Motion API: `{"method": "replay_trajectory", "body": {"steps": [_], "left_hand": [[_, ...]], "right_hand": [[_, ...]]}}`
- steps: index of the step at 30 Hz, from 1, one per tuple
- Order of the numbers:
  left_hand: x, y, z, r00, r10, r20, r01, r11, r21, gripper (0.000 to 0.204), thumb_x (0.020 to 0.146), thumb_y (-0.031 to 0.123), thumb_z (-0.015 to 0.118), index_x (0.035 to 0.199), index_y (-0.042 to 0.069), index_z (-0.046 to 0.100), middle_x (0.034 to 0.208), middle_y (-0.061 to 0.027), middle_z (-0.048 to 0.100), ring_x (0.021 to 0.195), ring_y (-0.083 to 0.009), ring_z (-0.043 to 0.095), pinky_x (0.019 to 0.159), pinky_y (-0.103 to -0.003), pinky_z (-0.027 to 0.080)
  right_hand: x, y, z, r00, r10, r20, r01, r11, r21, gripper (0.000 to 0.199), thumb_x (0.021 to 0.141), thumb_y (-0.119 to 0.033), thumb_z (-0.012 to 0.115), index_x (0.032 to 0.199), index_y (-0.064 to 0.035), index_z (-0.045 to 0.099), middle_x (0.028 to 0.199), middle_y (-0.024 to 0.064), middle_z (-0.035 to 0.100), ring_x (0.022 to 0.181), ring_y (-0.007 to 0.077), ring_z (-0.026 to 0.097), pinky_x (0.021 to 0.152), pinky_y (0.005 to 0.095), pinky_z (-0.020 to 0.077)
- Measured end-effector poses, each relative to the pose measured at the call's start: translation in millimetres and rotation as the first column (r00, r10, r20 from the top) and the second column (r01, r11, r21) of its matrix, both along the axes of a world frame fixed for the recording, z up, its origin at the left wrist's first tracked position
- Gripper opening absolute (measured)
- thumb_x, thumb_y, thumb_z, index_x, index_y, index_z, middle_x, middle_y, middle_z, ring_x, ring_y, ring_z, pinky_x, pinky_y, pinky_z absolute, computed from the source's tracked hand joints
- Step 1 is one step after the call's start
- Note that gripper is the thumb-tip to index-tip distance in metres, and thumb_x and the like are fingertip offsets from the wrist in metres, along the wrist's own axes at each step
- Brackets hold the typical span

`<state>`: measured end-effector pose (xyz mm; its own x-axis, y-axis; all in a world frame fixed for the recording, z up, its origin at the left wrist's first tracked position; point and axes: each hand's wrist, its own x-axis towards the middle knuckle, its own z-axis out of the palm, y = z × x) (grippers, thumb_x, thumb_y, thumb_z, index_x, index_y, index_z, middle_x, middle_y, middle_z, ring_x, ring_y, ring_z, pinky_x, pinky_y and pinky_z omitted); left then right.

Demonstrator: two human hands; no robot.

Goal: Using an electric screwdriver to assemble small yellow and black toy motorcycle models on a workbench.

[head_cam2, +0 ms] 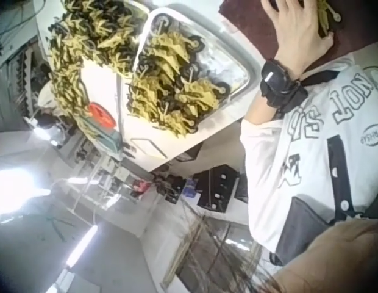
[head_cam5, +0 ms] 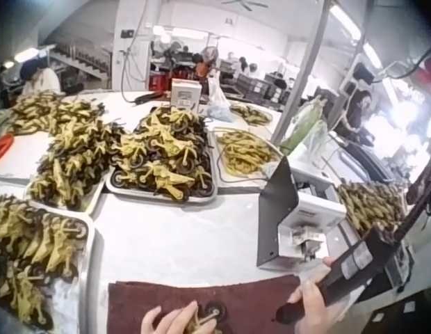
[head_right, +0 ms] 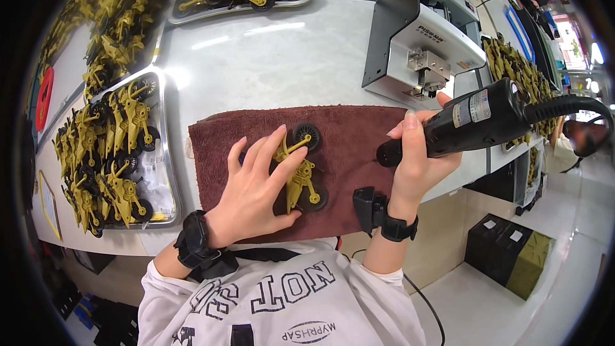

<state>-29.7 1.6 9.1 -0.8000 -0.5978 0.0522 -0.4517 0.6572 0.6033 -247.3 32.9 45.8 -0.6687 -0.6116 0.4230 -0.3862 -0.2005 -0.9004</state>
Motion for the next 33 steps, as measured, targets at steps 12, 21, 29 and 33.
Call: {"method": "replay_trajectory", "body": {"steps": [12, 21, 29, 33], "left_hand": [[19, -20, 0, 0.997, 0.004, -0.077, 0.000, 0.999, 0.050, 0.096, 0.048, 0.023, 0.085, 0.132, 0.017, 0.039, 0.139, -0.0171, 0.028, 0.123, -0.0336, 0.035, 0.095, -0.046, 0.026], [34, -11, -3, 0.970, 0.217, -0.111, -0.215, 0.976, 0.027, 0.107, 0.047, 0.022, 0.087, 0.136, 0.007, 0.029, 0.117, -0.0170, 0.038, 0.109, -0.0374, 0.039, 0.094, -0.046, 0.034], [33, 3, -11, 0.943, 0.266, -0.199, -0.246, 0.962, 0.123, 0.093, 0.051, 0.024, 0.085, 0.128, 0.006, 0.037, 0.112, -0.0151, 0.042, 0.105, -0.0342, 0.041, 0.090, -0.045, 0.033], [29, 10, -6, 0.965, 0.251, -0.078, -0.250, 0.968, 0.020, 0.089, 0.051, 0.029, 0.084, 0.125, 0.007, 0.041, 0.111, -0.0127, 0.046, 0.104, -0.0308, 0.044, 0.090, -0.041, 0.029]], "right_hand": [[2, -4, -1, 0.999, 0.002, -0.037, -0.001, 0.999, 0.035, 0.043, 0.079, -0.004, 0.058, 0.117, 0.0109, 0.042, 0.072, 0.0068, 0.054, 0.055, 0.0122, 0.052, 0.055, 0.0262, 0.0459], [1, -7, -2, 1.000, -0.012, 0.022, 0.012, 1.000, -0.011, 0.046, 0.077, -0.004, 0.061, 0.116, 0.0116, 0.043, 0.065, 0.0063, 0.057, 0.052, 0.0119, 0.055, 0.056, 0.0236, 0.0444], [-1, -6, -3, 1.000, -0.014, -0.003, 0.014, 1.000, -0.006, 0.047, 0.077, -0.005, 0.060, 0.116, 0.0132, 0.042, 0.067, 0.0076, 0.057, 0.053, 0.0128, 0.055, 0.059, 0.0248, 0.0451], [-3, -5, -5, 1.000, -0.007, 0.013, 0.008, 1.000, -0.023, 0.048, 0.077, -0.004, 0.060, 0.117, 0.0133, 0.042, 0.068, 0.0081, 0.057, 0.054, 0.0129, 0.055, 0.058, 0.0248, 0.0448]]}}
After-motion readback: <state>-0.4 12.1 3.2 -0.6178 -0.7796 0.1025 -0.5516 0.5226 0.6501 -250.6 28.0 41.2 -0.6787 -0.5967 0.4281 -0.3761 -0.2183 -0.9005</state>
